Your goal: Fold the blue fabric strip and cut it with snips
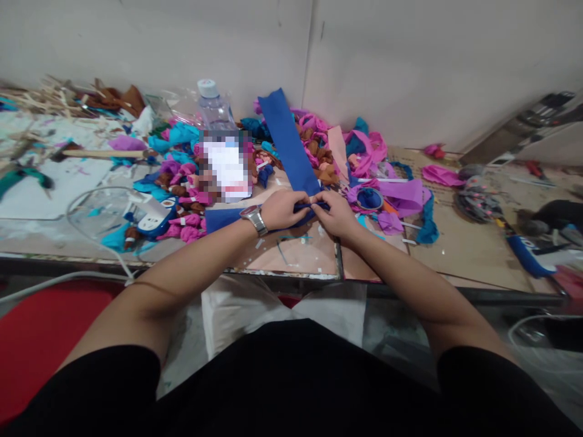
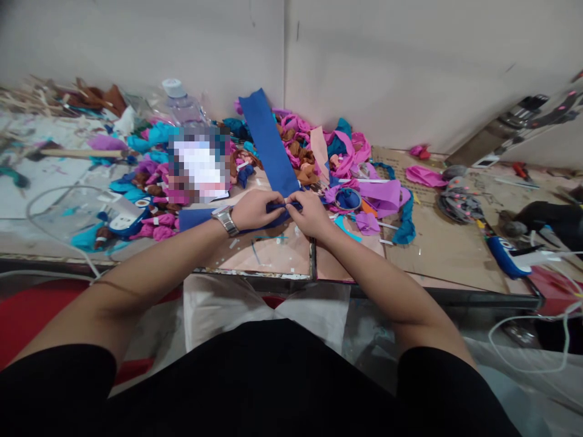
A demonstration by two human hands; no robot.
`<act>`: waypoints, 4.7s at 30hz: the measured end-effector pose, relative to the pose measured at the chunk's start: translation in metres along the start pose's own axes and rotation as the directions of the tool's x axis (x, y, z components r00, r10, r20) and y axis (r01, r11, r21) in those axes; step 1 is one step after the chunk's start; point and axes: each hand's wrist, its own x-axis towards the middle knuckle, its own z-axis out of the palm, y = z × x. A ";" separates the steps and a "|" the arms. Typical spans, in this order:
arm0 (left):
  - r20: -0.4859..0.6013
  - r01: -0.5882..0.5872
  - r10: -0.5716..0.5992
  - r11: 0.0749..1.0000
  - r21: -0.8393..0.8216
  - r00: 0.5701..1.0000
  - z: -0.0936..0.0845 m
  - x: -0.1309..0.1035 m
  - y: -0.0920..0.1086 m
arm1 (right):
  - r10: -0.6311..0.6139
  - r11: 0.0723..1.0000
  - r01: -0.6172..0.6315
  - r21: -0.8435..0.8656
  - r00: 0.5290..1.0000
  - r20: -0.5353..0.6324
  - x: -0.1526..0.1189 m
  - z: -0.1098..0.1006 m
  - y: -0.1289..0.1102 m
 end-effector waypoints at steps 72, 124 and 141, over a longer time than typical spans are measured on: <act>-0.054 0.128 -0.128 0.992 -0.007 0.990 -0.006 0.001 -0.001 | 0.014 0.999 -0.015 -0.029 0.998 -0.055 0.001 -0.006 -0.002; 0.049 0.046 -0.045 0.998 -0.035 0.998 -0.012 0.002 0.003 | -0.008 0.999 0.010 0.035 0.997 -0.071 -0.001 -0.003 0.002; 0.058 0.005 -0.001 0.998 -0.066 0.998 -0.011 0.001 0.002 | -0.039 0.999 0.040 0.018 0.998 -0.053 -0.001 -0.002 0.005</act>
